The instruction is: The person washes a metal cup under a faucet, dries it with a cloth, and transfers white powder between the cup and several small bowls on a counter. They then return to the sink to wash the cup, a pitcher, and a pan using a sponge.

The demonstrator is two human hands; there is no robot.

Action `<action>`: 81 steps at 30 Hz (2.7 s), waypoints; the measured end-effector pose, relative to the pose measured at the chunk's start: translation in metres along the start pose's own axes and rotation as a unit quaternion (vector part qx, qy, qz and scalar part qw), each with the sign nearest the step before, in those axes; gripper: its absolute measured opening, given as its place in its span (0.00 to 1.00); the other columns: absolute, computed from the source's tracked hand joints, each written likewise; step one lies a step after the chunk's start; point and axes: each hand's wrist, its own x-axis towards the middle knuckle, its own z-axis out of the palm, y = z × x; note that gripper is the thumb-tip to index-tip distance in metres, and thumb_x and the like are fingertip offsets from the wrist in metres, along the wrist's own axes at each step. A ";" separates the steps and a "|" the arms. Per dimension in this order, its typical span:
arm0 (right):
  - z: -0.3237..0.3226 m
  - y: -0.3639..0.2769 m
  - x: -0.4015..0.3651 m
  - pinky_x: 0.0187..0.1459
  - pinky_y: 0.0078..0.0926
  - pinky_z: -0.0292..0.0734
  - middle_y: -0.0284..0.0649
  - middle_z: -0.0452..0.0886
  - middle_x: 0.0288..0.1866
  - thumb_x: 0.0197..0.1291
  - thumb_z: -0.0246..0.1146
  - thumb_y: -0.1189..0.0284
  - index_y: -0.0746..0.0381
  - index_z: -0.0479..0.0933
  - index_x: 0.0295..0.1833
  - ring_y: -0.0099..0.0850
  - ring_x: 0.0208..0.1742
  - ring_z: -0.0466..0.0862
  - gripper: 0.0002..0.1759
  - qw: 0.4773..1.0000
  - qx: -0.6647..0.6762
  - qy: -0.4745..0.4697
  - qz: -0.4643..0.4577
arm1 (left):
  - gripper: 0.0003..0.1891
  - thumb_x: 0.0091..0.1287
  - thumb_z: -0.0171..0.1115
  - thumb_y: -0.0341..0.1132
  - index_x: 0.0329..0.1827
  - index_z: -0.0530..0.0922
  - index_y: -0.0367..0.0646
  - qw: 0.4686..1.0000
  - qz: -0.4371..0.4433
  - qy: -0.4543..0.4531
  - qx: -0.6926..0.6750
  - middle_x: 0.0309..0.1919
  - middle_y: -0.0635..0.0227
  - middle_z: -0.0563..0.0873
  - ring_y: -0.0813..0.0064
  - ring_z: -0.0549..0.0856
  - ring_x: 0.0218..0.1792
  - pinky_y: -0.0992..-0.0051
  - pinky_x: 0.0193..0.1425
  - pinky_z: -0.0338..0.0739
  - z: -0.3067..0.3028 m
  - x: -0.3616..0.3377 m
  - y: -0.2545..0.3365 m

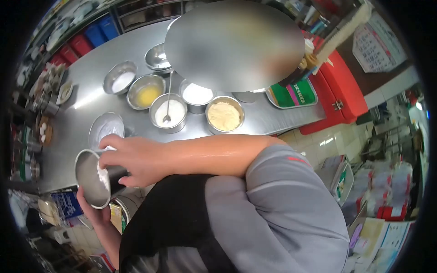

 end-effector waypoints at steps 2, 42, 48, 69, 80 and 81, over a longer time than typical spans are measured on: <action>-0.024 -0.003 -0.020 0.50 0.42 0.80 0.47 0.64 0.70 0.52 0.73 0.72 0.56 0.73 0.55 0.49 0.53 0.81 0.25 0.998 -0.006 0.002 0.057 | 0.27 0.77 0.46 0.52 0.64 0.74 0.38 0.997 -0.025 -0.079 -0.007 0.57 0.63 0.83 0.67 0.83 0.57 0.67 0.63 0.76 0.036 0.007 -0.005; -0.168 -0.028 -0.390 0.52 0.30 0.77 0.45 0.69 0.62 0.48 0.75 0.78 0.59 0.78 0.42 0.34 0.51 0.79 0.16 0.814 -0.202 0.341 0.424 | 0.21 0.58 0.75 0.43 0.51 0.85 0.44 0.506 0.301 -0.406 0.699 0.49 0.51 0.86 0.51 0.84 0.52 0.59 0.58 0.77 0.441 0.083 -0.215; -0.159 -0.010 -0.384 0.51 0.34 0.79 0.46 0.70 0.62 0.49 0.75 0.76 0.58 0.79 0.42 0.38 0.47 0.84 0.15 0.822 -0.180 0.359 0.405 | 0.18 0.56 0.76 0.47 0.42 0.86 0.45 0.503 0.337 -0.395 0.691 0.43 0.54 0.86 0.53 0.84 0.47 0.59 0.53 0.78 0.444 0.084 -0.227; -0.168 0.019 -0.374 0.50 0.35 0.80 0.47 0.70 0.63 0.51 0.73 0.75 0.58 0.78 0.43 0.41 0.47 0.86 0.14 0.824 -0.178 0.363 0.397 | 0.17 0.60 0.75 0.45 0.47 0.85 0.47 0.491 0.350 -0.383 0.700 0.47 0.56 0.85 0.56 0.85 0.48 0.62 0.53 0.79 0.450 0.095 -0.230; -0.174 0.034 -0.367 0.48 0.36 0.81 0.49 0.70 0.63 0.51 0.74 0.73 0.57 0.78 0.44 0.43 0.46 0.85 0.15 0.826 -0.215 0.356 0.379 | 0.19 0.59 0.75 0.46 0.48 0.84 0.47 0.508 0.338 -0.383 0.693 0.51 0.54 0.84 0.52 0.83 0.52 0.61 0.56 0.78 0.453 0.119 -0.231; -0.175 0.036 -0.367 0.48 0.36 0.81 0.49 0.70 0.63 0.51 0.74 0.72 0.57 0.78 0.44 0.44 0.45 0.85 0.15 0.827 -0.216 0.355 0.378 | 0.19 0.59 0.75 0.46 0.48 0.84 0.47 0.502 0.337 -0.385 0.697 0.52 0.54 0.84 0.52 0.83 0.53 0.61 0.56 0.78 0.456 0.123 -0.232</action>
